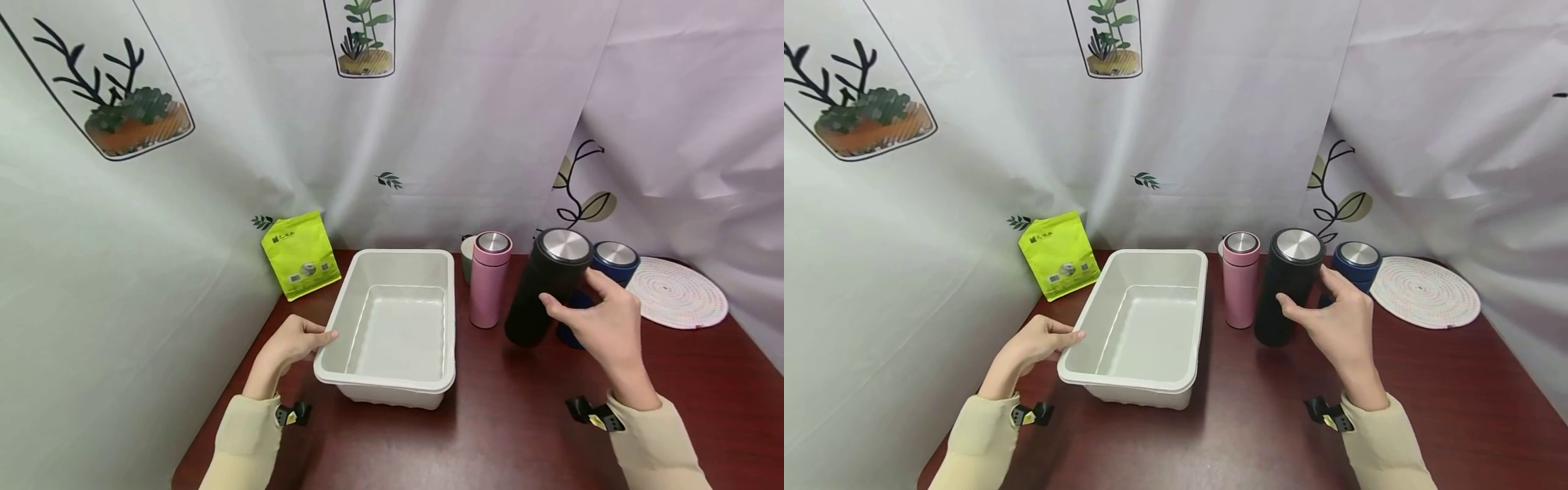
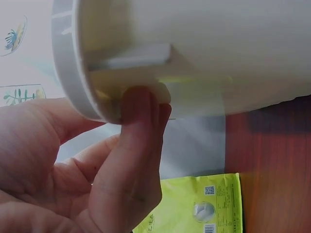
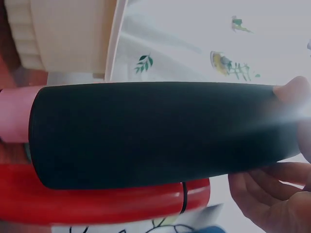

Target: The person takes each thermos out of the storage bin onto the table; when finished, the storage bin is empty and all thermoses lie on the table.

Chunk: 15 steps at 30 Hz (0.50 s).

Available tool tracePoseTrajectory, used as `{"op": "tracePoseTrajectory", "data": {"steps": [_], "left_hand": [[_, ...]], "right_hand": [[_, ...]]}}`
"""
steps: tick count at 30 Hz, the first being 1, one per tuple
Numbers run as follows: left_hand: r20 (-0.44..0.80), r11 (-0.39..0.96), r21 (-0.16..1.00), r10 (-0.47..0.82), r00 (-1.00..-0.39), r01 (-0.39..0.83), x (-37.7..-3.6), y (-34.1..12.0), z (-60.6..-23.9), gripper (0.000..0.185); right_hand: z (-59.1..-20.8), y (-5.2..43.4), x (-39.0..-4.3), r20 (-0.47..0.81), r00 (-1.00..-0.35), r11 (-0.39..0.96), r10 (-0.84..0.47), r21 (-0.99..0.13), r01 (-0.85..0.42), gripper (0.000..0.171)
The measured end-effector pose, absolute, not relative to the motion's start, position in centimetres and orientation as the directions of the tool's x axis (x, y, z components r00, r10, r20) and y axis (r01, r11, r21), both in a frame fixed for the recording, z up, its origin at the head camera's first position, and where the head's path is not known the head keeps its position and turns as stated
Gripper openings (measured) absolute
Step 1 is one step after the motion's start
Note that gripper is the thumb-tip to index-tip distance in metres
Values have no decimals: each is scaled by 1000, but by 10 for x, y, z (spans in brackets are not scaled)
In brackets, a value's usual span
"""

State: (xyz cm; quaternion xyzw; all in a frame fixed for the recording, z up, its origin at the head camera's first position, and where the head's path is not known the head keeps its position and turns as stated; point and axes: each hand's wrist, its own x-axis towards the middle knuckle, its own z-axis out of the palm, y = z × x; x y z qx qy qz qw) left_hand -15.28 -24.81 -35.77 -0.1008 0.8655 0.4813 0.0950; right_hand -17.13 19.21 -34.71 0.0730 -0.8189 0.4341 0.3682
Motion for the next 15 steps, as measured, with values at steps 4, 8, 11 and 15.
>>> {"op": "tracePoseTrajectory", "data": {"steps": [4, 8, 11, 15], "left_hand": [[-268, 517, 810, -92, -959, -276, -153, -247, -359, 38], [-270, 520, 807, -95, -958, -279, -153, -247, -359, 39], [-272, 518, 809, -88, -958, -277, -154, -248, -360, 39], [-271, 510, 816, -78, -960, -272, -155, -248, -358, 39]], "right_hand": [[-355, 201, -167, 643, -728, 631, 237, -672, -388, 43], [-363, 211, -161, 629, -735, 647, 254, -675, -355, 43], [-367, 218, -159, 629, -730, 656, 267, -674, -340, 42], [-370, 227, -158, 635, -714, 673, 297, -669, -315, 42]]}}
